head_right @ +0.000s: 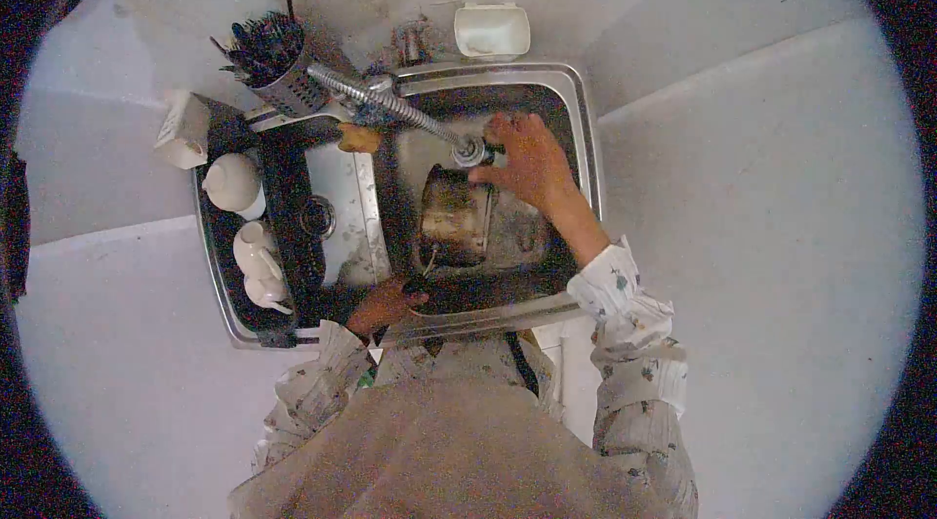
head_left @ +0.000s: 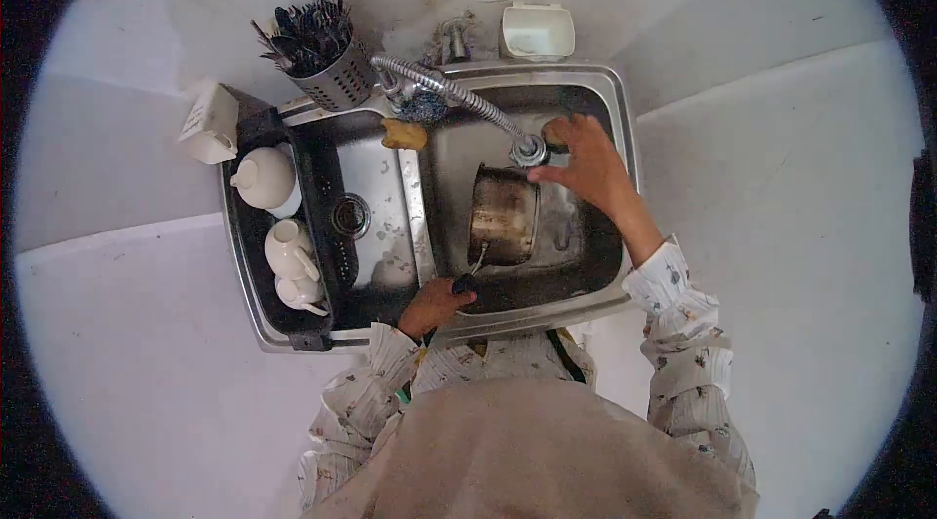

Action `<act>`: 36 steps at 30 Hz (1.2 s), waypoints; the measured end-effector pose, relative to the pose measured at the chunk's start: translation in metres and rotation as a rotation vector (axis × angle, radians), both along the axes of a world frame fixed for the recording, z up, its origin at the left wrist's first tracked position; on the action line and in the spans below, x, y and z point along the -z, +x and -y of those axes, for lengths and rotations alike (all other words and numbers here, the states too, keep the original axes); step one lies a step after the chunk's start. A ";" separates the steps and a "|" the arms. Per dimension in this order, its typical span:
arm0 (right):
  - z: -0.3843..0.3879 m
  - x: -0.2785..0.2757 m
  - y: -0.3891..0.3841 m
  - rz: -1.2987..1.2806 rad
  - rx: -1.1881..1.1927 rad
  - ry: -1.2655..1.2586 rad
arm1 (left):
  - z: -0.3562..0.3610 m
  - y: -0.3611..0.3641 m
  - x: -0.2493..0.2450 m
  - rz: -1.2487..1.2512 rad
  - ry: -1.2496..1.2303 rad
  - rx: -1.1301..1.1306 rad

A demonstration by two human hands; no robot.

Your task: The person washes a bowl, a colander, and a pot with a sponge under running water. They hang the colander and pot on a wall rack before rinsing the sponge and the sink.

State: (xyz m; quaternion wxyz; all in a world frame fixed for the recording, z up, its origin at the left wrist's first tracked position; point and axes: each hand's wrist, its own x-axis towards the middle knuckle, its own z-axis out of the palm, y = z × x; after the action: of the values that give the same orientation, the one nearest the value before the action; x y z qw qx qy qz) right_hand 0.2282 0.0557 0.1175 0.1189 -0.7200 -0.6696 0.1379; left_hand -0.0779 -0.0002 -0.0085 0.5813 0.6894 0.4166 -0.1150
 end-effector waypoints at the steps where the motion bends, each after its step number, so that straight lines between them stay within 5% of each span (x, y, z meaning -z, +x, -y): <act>1: 0.004 0.008 0.004 -0.081 -0.072 0.041 | -0.002 0.000 -0.004 0.000 0.000 -0.001; 3: 0.008 0.013 0.014 -0.158 -0.143 0.088 | -0.005 -0.001 -0.020 -0.090 -0.096 -0.065; 5: 0.011 0.009 0.027 -0.860 -0.076 -0.208 | -0.008 -0.001 -0.024 -0.134 -0.053 -0.015; 6: 0.008 0.007 0.031 -0.850 -0.078 -0.203 | -0.008 -0.002 -0.023 -0.179 -0.013 0.036; 9: -0.024 -0.005 0.045 -0.821 0.427 -0.214 | 0.008 -0.012 -0.014 -0.016 0.077 -0.066; 11: -0.079 0.031 0.082 -0.901 0.375 0.019 | 0.007 0.001 -0.036 -0.022 0.030 -0.097; 13: -0.132 0.059 0.096 -0.523 0.313 0.186 | 0.010 0.008 -0.043 -0.020 0.008 -0.120; 14: -0.152 0.069 0.097 -0.524 0.307 0.191 | 0.014 0.008 -0.043 -0.091 0.048 -0.098; 16: -0.185 0.082 0.094 -0.118 0.104 0.069 | 0.025 0.004 -0.038 -0.165 0.092 -0.083; 19: -0.222 0.159 0.122 0.095 -0.119 -0.020 | 0.037 0.000 -0.022 -0.023 -0.230 -0.280; 23: -0.235 0.150 0.111 0.229 -0.235 -0.289 | 0.048 0.014 -0.029 0.236 0.021 -0.380; 29: -0.236 0.138 0.108 0.312 -0.130 -0.344 | 0.046 0.020 -0.030 0.030 -0.229 -0.400; 32: -0.208 0.119 0.112 0.059 -0.034 -0.044 | 0.039 0.024 -0.039 -0.070 -0.212 -0.341; 34: -0.179 0.084 0.106 -0.767 0.416 -0.098 | 0.038 0.024 -0.040 -0.053 -0.164 -0.353; 35: -0.162 0.076 0.104 -0.765 0.427 -0.093 | 0.039 0.021 -0.040 -0.032 -0.114 -0.363; 36: -0.146 0.070 0.104 -1.121 0.439 -0.034 | 0.039 0.020 -0.037 -0.033 -0.115 -0.352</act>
State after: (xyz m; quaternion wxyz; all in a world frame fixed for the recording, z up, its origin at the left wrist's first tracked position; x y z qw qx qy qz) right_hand 0.3325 0.2015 0.0471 0.4680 -0.6608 -0.3383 0.4794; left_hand -0.0576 -0.0395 0.0281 0.6239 0.5695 0.5331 -0.0464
